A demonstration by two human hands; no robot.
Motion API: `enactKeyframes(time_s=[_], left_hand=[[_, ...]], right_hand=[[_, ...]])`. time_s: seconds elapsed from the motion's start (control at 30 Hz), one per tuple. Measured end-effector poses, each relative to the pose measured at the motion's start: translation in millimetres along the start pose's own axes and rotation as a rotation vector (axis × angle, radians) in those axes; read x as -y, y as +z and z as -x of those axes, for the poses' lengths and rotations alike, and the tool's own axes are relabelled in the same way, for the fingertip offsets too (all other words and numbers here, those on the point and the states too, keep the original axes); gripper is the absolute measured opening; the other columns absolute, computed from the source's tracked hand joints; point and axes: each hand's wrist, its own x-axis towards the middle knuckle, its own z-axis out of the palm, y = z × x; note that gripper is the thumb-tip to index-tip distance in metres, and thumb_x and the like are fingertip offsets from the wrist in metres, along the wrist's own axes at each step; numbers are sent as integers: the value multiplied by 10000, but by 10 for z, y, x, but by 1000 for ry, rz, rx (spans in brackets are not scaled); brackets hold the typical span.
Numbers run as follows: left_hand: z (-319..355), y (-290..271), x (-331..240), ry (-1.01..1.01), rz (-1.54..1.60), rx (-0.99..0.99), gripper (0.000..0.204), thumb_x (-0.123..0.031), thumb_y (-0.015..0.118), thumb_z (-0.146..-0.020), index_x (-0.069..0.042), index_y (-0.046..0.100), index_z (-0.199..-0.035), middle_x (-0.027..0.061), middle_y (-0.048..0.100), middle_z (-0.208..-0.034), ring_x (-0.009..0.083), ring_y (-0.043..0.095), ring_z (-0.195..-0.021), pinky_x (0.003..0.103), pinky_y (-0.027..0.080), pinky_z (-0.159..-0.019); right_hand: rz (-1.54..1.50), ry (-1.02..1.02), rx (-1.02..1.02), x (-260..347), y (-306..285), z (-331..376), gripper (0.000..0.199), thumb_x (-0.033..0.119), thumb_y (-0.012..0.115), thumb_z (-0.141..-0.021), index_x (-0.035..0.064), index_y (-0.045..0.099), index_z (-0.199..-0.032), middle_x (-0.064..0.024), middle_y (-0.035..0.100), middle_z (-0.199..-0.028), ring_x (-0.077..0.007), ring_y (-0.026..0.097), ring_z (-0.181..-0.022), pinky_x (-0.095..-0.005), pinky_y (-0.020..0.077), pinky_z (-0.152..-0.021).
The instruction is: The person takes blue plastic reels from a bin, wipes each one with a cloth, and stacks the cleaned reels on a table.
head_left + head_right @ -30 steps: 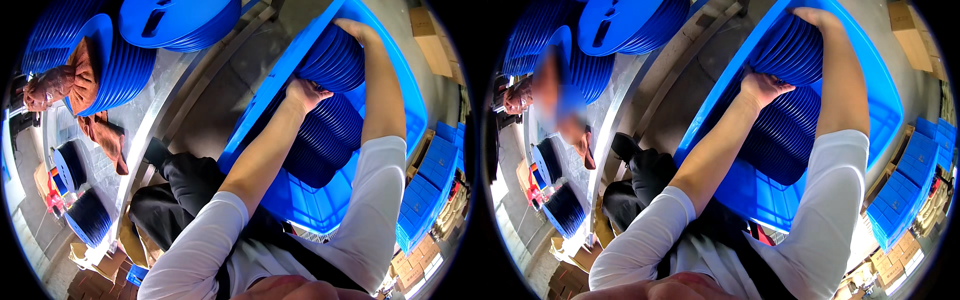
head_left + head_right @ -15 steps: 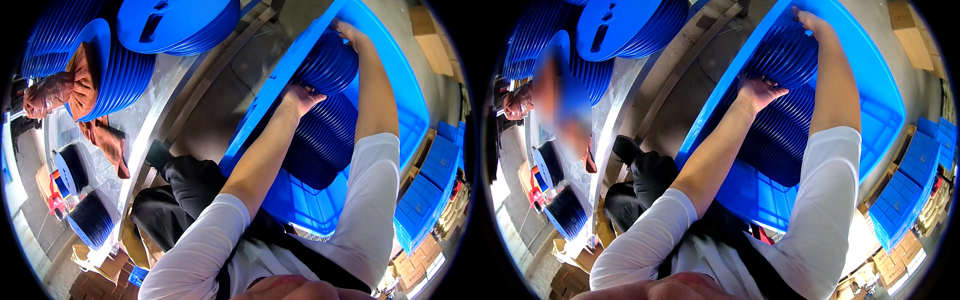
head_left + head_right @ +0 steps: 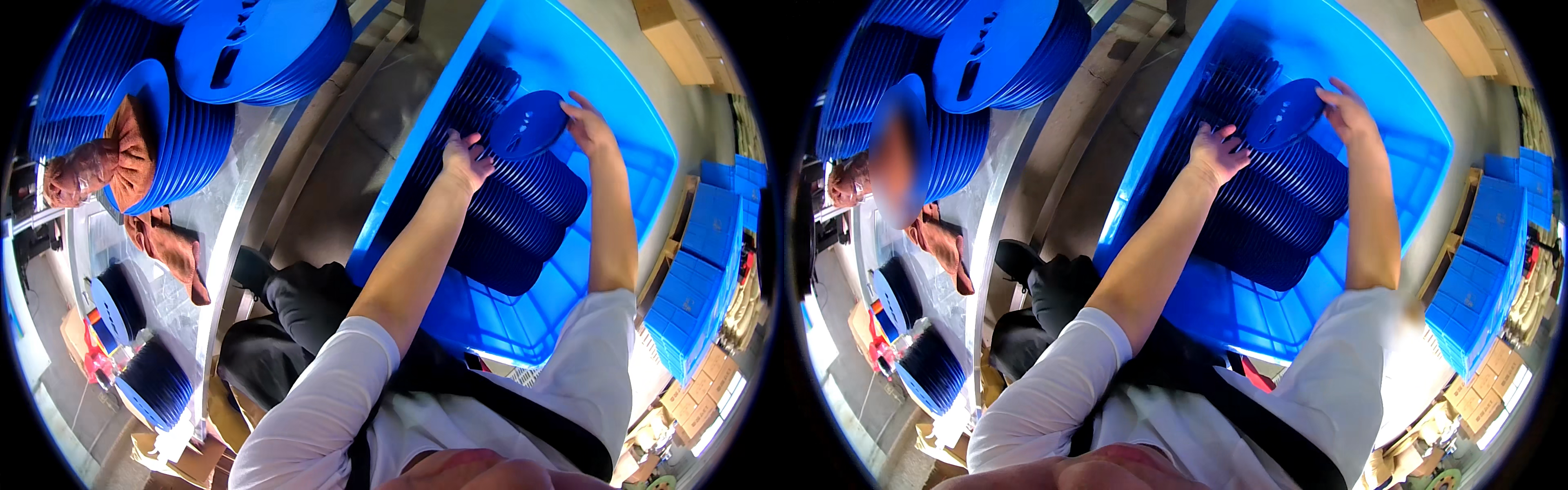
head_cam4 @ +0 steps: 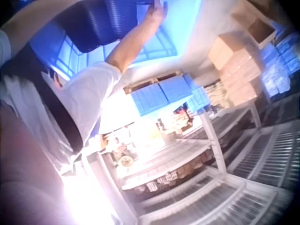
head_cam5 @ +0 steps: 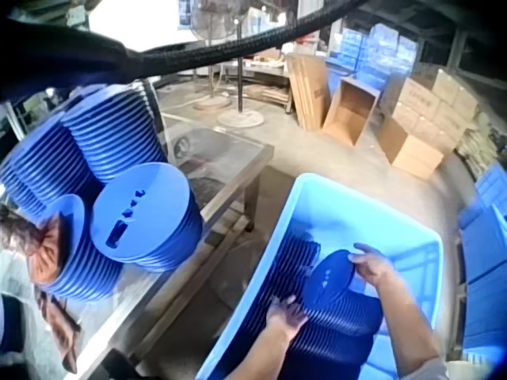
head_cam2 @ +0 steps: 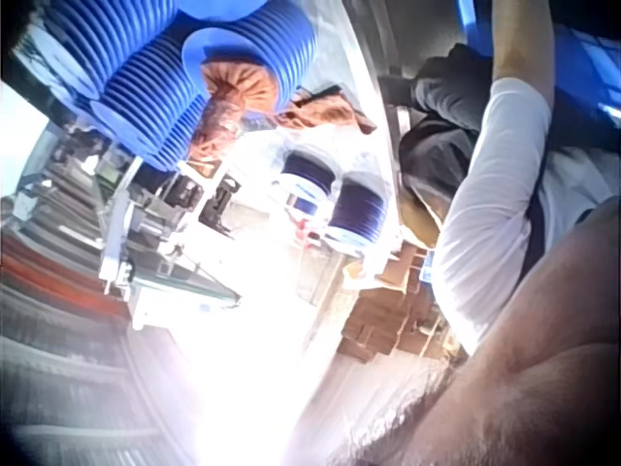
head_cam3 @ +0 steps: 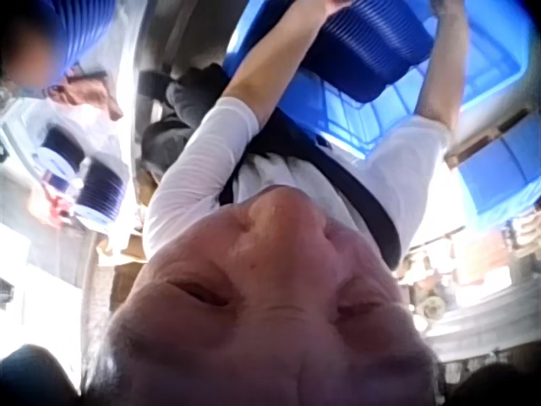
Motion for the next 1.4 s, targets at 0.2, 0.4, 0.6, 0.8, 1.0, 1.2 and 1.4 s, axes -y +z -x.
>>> enactKeyframes(time_s=[0.2, 0.4, 0.6, 0.8, 1.0, 1.2, 1.4], left_hand=[[-23, -192, 109, 219, -139, -162, 397, -445, 323, -972, -111, 536, -1014, 97, 527, -1148, 306, 485, -1066, 526, 237, -1044], [222, -59, -7, 266, -249, -80, 371, -388, 346, -977, -98, 555, -876, 88, 563, -1026, 293, 520, -967, 494, 356, -959], [888, 369, -52, 369, -397, 75, 316, -322, 366, -985, -65, 546, -1017, 102, 610, -1013, 257, 572, -921, 425, 421, -892], [1573, 487, 73, 393, -575, 268, 324, -311, 402, -978, -42, 515, -1120, 145, 580, -1121, 279, 562, -1028, 418, 447, -897], [1932, 163, 129, 427, -648, 194, 337, -304, 413, -971, -46, 497, -1172, 127, 584, -1142, 260, 560, -1055, 391, 422, -940], [1849, 27, 140, 435, -659, 160, 313, -278, 421, -962, -56, 506, -1166, 112, 602, -1132, 250, 576, -1037, 392, 429, -924], [1848, 41, 171, 430, -690, 152, 314, -279, 450, -950, -49, 512, -1154, 111, 606, -1114, 249, 579, -1026, 394, 430, -926]], right_hand=[[-95, -100, -148, -208, -910, 1220, 592, -26, 650, -782, -20, 424, -1329, -153, 569, -1179, -231, 545, -1084, -333, 416, -956], [290, -376, -485, -563, -1152, 1638, 579, -29, 711, -717, 31, 533, -1266, -114, 564, -1215, -153, 600, -918, -288, 489, -813], [680, -382, -650, -700, -951, 1568, 625, 85, 776, -658, 117, 567, -1246, -94, 555, -1162, -163, 612, -831, -301, 507, -812], [606, -264, -616, -1193, -1388, 1128, 617, 92, 775, -657, 113, 571, -1240, -114, 541, -1220, -204, 611, -935, -329, 486, -865], [479, -289, -591, -1355, -1464, 981, 612, 112, 772, -663, 105, 571, -1240, -122, 562, -1188, -206, 616, -930, -330, 483, -863], [730, -366, -675, -833, -1073, 1534, 616, 159, 782, -649, 120, 579, -1230, -113, 570, -1153, -208, 612, -894, -328, 483, -858], [838, -291, -725, -1039, -1096, 1440, 638, 190, 790, -642, 118, 570, -1236, -130, 551, -1198, -263, 562, -1063, -347, 456, -927]])
